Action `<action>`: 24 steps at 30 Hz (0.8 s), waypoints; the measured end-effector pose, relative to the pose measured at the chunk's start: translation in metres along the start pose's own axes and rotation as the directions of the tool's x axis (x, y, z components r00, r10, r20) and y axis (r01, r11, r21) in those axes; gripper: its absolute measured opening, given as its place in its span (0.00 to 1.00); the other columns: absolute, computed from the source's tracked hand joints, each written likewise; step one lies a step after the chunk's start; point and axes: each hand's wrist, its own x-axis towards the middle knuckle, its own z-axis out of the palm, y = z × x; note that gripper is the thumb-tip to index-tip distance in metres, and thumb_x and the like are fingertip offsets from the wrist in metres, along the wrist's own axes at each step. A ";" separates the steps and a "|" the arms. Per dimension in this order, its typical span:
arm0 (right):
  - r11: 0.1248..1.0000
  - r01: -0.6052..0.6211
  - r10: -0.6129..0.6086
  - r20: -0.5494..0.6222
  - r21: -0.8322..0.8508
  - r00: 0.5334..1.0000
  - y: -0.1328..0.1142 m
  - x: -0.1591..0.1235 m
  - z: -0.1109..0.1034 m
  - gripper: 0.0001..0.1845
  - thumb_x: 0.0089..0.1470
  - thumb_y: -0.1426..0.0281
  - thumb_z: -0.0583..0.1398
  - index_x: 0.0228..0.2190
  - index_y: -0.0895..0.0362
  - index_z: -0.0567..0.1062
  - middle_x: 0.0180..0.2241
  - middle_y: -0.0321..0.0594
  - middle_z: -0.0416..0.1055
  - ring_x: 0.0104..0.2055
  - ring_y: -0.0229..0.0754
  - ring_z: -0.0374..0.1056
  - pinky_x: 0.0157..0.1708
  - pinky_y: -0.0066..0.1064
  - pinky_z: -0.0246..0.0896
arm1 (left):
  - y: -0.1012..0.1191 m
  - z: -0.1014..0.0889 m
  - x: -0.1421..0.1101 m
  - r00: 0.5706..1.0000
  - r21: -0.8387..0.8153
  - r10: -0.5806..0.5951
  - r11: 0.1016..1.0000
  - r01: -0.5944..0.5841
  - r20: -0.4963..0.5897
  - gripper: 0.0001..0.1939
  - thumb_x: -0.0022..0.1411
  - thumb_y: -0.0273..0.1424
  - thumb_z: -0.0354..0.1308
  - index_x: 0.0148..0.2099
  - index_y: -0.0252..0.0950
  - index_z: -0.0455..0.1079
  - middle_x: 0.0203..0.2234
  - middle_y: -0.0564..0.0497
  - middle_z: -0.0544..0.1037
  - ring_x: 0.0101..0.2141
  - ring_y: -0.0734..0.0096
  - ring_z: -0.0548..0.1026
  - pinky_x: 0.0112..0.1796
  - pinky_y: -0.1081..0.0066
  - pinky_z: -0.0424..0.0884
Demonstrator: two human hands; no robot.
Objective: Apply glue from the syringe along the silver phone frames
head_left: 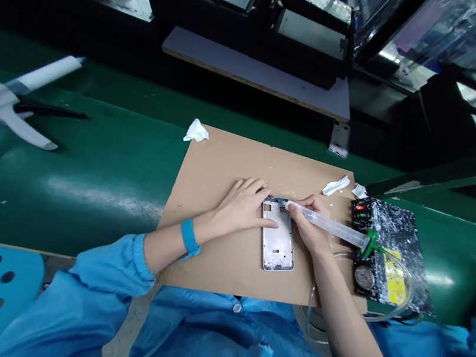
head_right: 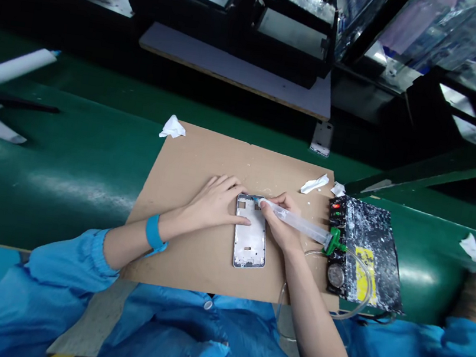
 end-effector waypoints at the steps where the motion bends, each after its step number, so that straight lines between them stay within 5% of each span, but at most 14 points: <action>1: 1.000 -0.001 0.001 -0.001 -0.002 1.000 0.000 0.000 0.000 0.30 0.56 0.39 0.75 0.32 0.50 0.75 0.33 0.43 0.83 0.32 0.47 0.75 0.31 0.35 0.69 | 0.000 0.000 0.000 1.000 -0.002 0.000 1.000 0.000 0.001 0.36 0.65 0.60 0.76 0.61 0.41 0.76 0.58 0.43 0.79 0.58 0.48 0.76 0.60 0.49 0.70; 24: 1.000 -0.003 0.003 -0.003 -0.001 1.000 -0.006 0.001 0.000 0.31 0.55 0.38 0.75 0.31 0.49 0.73 0.28 0.39 0.79 0.27 0.44 0.71 0.26 0.35 0.66 | -0.004 0.004 0.000 1.000 0.014 0.013 1.000 -0.012 -0.018 0.37 0.65 0.60 0.75 0.62 0.40 0.76 0.58 0.43 0.80 0.57 0.49 0.76 0.59 0.52 0.69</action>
